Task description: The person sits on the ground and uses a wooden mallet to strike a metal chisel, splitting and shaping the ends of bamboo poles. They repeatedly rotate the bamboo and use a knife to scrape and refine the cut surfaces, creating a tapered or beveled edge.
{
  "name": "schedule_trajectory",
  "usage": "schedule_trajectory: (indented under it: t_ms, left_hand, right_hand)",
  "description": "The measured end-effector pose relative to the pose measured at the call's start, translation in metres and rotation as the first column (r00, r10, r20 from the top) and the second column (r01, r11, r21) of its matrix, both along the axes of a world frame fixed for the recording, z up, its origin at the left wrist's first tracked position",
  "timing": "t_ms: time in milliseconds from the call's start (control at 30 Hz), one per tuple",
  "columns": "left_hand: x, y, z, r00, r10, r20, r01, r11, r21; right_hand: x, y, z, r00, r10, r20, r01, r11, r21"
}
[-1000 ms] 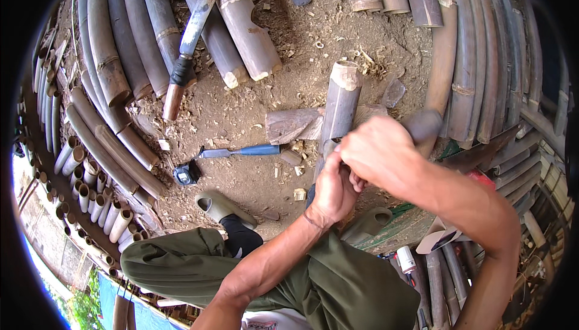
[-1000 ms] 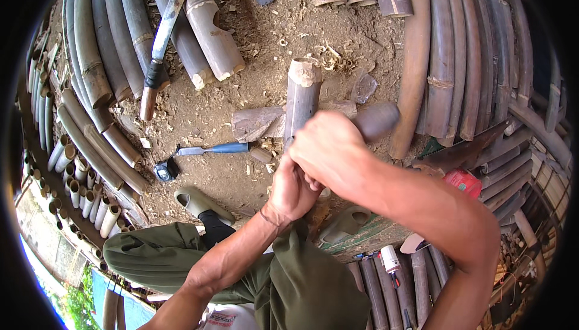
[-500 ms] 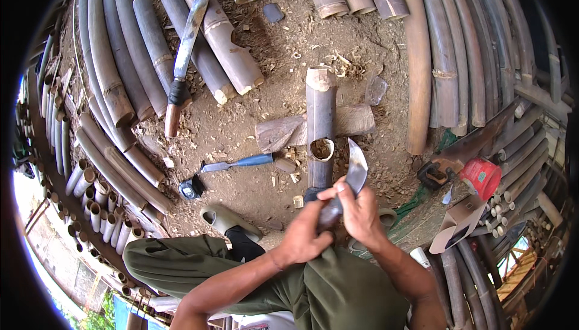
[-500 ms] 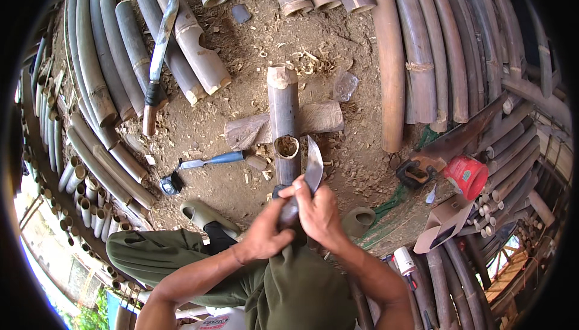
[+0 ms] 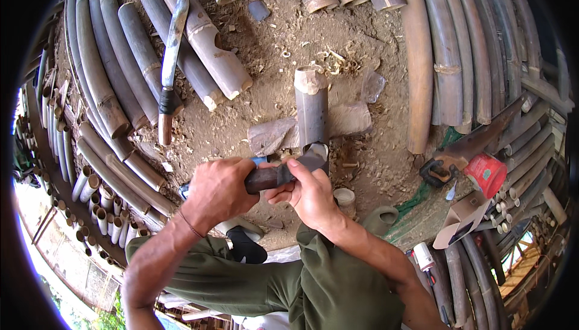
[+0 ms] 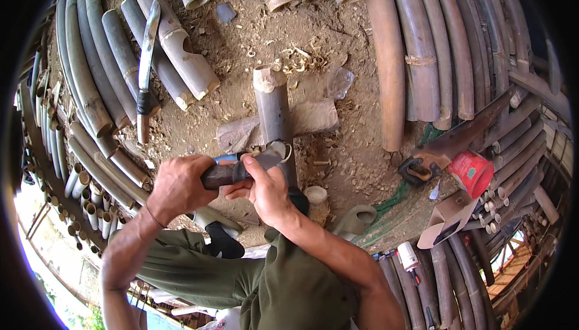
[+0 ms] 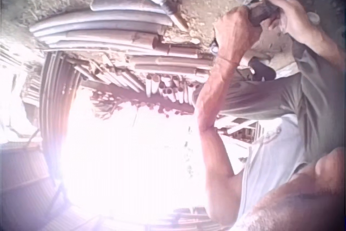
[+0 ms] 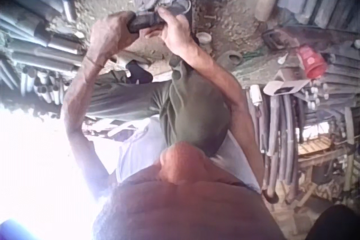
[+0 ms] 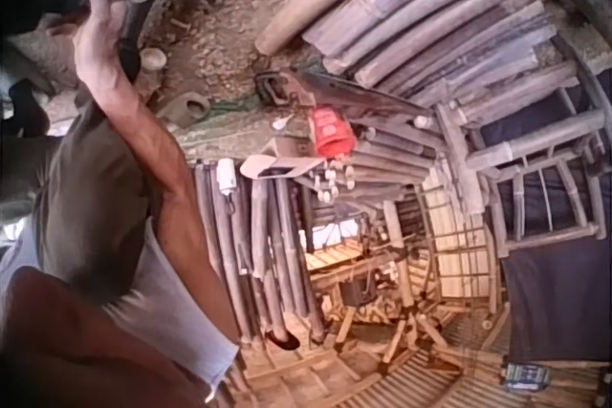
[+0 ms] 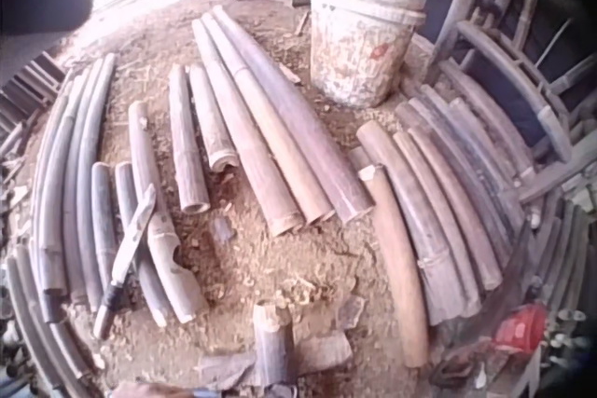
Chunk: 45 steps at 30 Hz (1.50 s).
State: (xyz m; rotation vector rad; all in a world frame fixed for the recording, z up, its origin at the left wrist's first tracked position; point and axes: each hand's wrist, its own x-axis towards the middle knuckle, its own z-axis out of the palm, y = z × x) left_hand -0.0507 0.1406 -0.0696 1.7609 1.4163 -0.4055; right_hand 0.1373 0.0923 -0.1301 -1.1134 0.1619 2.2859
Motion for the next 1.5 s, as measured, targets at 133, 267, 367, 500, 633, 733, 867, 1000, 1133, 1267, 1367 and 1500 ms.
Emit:
schedule_trajectory:
  t_ms: [133,267,367,500,633,733,867,1000,1133,1267,1367,1500]
  left_hand:
    - [0.031,0.054,0.018,0.953,-0.281,-0.111,0.283,0.959,-0.003]
    - [0.085,0.102,0.036,0.786,-0.603,-0.135,0.611,0.791,0.023]
    - [0.102,0.121,0.039,0.675,-0.726,-0.13,0.731,0.683,-0.019]
    - [0.076,0.112,0.03,0.706,-0.697,-0.122,0.693,0.716,-0.081]
    - [0.021,0.093,0.006,0.849,-0.528,-0.008,0.486,0.787,-0.379]
    - [-0.017,0.042,-0.032,0.956,-0.268,0.115,0.292,0.884,-0.366]
    - [-0.017,-0.057,-0.047,0.964,0.175,0.201,-0.106,0.944,-0.311]
    - [0.037,-0.121,-0.04,0.825,0.551,0.127,-0.476,0.798,-0.368]
    - [0.106,-0.143,-0.031,0.553,0.832,0.049,-0.729,0.512,-0.454]
    - [0.138,-0.144,-0.03,0.531,0.842,0.097,-0.728,0.512,-0.457]
    - [0.104,-0.128,-0.024,0.867,0.481,0.128,-0.436,0.858,-0.27]
    - [0.02,-0.051,0.004,0.958,-0.281,-0.052,0.281,0.96,0.003]
  right_hand:
    - [0.011,0.001,0.001,0.913,-0.352,-0.206,0.319,0.931,-0.177]
    - [0.031,-0.006,-0.01,0.7,-0.571,-0.429,0.427,0.816,-0.389]
    - [0.035,-0.007,-0.01,0.63,-0.59,-0.505,0.415,0.805,-0.424]
    - [0.027,-0.008,-0.009,0.714,-0.528,-0.46,0.374,0.843,-0.386]
    - [0.02,-0.034,-0.019,0.822,-0.266,-0.504,0.094,0.936,-0.34]
    - [0.026,-0.019,-0.004,0.953,-0.155,-0.259,0.035,0.908,-0.417]
    - [0.026,-0.014,0.009,0.964,0.256,0.065,-0.223,0.919,-0.324]
    - [0.034,-0.018,0.012,0.811,0.477,0.339,-0.425,0.878,-0.22]
    - [0.045,-0.015,0.01,0.579,0.535,0.615,-0.574,0.803,-0.159]
    - [0.047,-0.014,0.005,0.435,0.476,0.764,-0.614,0.778,-0.134]
    - [0.049,-0.038,-0.011,0.585,0.334,0.739,-0.515,0.857,0.021]
    - [0.033,-0.043,-0.01,0.987,-0.065,-0.144,0.025,0.965,-0.26]
